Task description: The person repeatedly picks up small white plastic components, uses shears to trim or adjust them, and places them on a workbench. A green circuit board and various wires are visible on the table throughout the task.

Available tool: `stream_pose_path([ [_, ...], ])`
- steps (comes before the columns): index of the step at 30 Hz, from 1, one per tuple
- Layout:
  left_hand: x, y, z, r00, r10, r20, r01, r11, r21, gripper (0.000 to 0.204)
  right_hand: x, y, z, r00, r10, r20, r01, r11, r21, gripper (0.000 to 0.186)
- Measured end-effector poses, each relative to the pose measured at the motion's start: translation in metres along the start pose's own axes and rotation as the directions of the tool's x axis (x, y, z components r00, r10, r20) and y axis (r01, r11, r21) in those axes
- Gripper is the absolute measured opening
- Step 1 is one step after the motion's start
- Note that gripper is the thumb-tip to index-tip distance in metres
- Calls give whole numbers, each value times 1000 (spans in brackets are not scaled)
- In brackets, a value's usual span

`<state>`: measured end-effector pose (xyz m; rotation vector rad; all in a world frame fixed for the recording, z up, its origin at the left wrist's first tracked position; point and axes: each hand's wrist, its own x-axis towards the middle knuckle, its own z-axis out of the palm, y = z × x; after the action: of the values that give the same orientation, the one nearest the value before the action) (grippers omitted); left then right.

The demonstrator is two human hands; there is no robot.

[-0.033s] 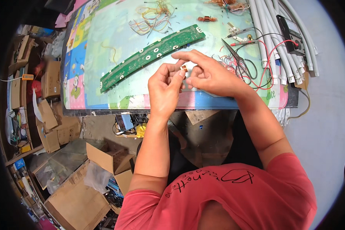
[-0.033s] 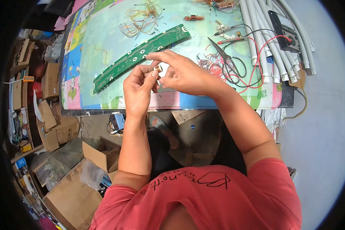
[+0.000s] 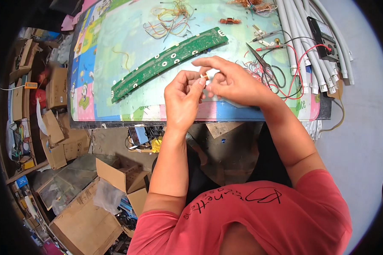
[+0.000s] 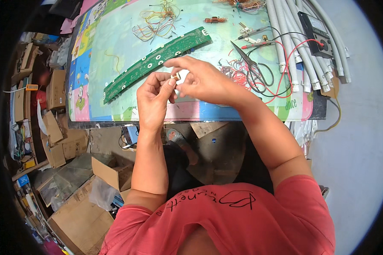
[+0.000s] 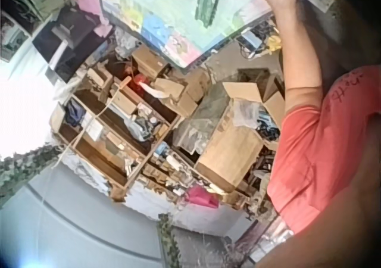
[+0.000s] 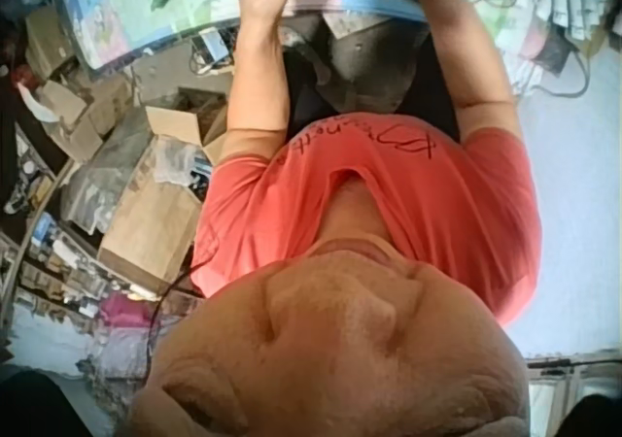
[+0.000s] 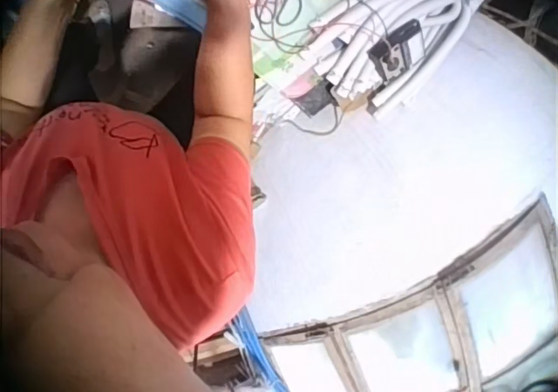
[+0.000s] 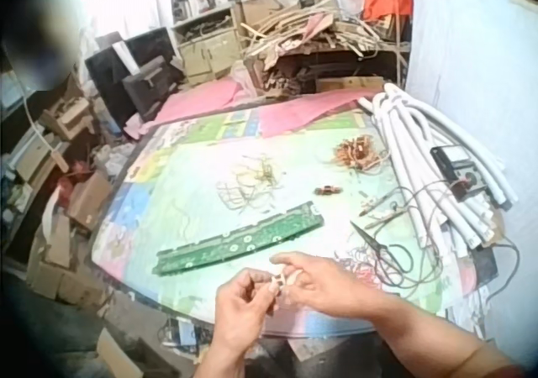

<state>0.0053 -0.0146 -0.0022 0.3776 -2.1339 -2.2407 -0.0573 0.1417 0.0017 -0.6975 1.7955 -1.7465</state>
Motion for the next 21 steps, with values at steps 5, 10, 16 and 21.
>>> stream_pose_path([
  [5, 2, -3, -5, 1000, 29, -9, -29, 999, -19, 9, 4, 7, -18, 990, 126, -59, -125, 992, 11, 17],
  [10, 4, -3, -12, 996, 52, -78, -50, 998, 33, 9, -9, -2, -73, 924, 64, -376, -21, 993, 116, 17],
  [16, 7, -1, -23, 990, 59, -129, -58, 998, 10, 9, -27, 22, -156, 553, 45, -832, 485, 795, 365, 18],
  [21, 11, -5, -29, 996, 60, -70, -75, 968, -242, 14, -35, 40, -183, 450, 153, -880, 488, 783, 385, 31],
])
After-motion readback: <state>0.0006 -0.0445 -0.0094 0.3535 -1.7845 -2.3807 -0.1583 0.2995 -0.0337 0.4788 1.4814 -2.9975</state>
